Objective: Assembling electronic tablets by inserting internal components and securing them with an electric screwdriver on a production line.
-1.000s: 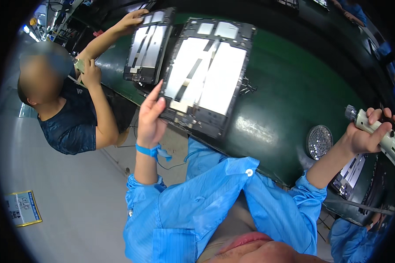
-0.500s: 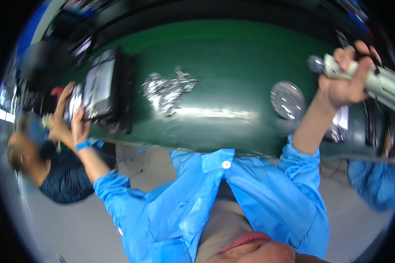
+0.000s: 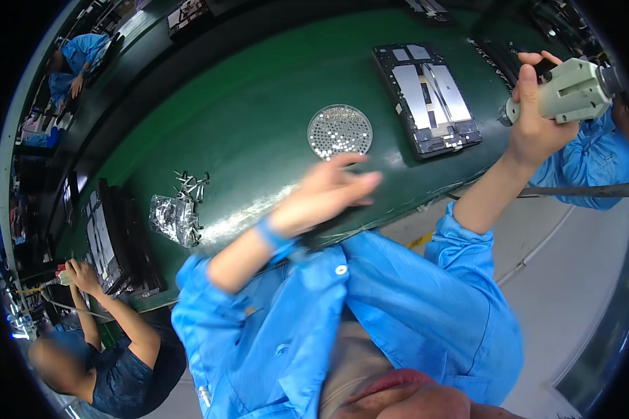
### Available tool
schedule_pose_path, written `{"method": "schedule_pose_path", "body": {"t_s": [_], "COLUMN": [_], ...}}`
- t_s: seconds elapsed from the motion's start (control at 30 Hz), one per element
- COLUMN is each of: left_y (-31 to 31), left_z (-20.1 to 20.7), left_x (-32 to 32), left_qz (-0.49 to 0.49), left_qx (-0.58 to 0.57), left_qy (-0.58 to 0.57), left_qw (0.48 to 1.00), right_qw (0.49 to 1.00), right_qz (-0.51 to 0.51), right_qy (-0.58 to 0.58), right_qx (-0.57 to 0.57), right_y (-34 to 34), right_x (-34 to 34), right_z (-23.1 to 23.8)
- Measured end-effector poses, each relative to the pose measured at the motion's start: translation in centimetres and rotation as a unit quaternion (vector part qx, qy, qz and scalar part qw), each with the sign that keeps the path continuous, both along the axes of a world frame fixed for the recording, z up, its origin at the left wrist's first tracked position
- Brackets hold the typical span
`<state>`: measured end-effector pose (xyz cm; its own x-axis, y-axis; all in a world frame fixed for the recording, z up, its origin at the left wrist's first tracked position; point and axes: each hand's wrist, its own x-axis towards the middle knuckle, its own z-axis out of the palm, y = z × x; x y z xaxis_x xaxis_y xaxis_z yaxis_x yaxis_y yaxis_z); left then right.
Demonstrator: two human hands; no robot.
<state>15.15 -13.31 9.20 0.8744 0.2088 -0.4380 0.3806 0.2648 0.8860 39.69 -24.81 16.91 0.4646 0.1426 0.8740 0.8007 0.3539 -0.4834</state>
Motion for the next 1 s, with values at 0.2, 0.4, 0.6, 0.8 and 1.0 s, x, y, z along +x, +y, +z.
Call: {"method": "schedule_pose_path", "body": {"t_s": [0.2,0.4,0.6,0.8,1.0], "left_y": [-6.1,-5.4,-1.8,1.1,-2.0], "left_z": [-8.6,-5.8,-2.6,-2.8,-7.6], "left_x": [16.1,14.7,3.3,-13.0,-19.4], "left_qz": [0.209,0.256,0.284,0.388,0.434], "left_qx": [0.139,0.033,-0.101,0.073,0.018], "left_qy": [0.106,-0.036,-0.125,-0.105,-0.04], "left_qw": [0.962,0.966,0.945,0.913,0.9], "right_qw": [0.999,0.999,0.962,0.904,0.916], "right_qz": [0.026,0.02,0.246,0.393,0.358], "right_qy": [0.032,0.042,0.11,0.166,0.183], "right_qx": [0.013,0.02,0.04,0.02,0.001], "right_y": [-0.8,-0.6,0.8,6.2,11.5], "right_x": [-0.8,-0.4,-0.1,-3.5,-7.1], "right_z": [-0.9,-1.5,-2.5,-7.4,-12.2]}}
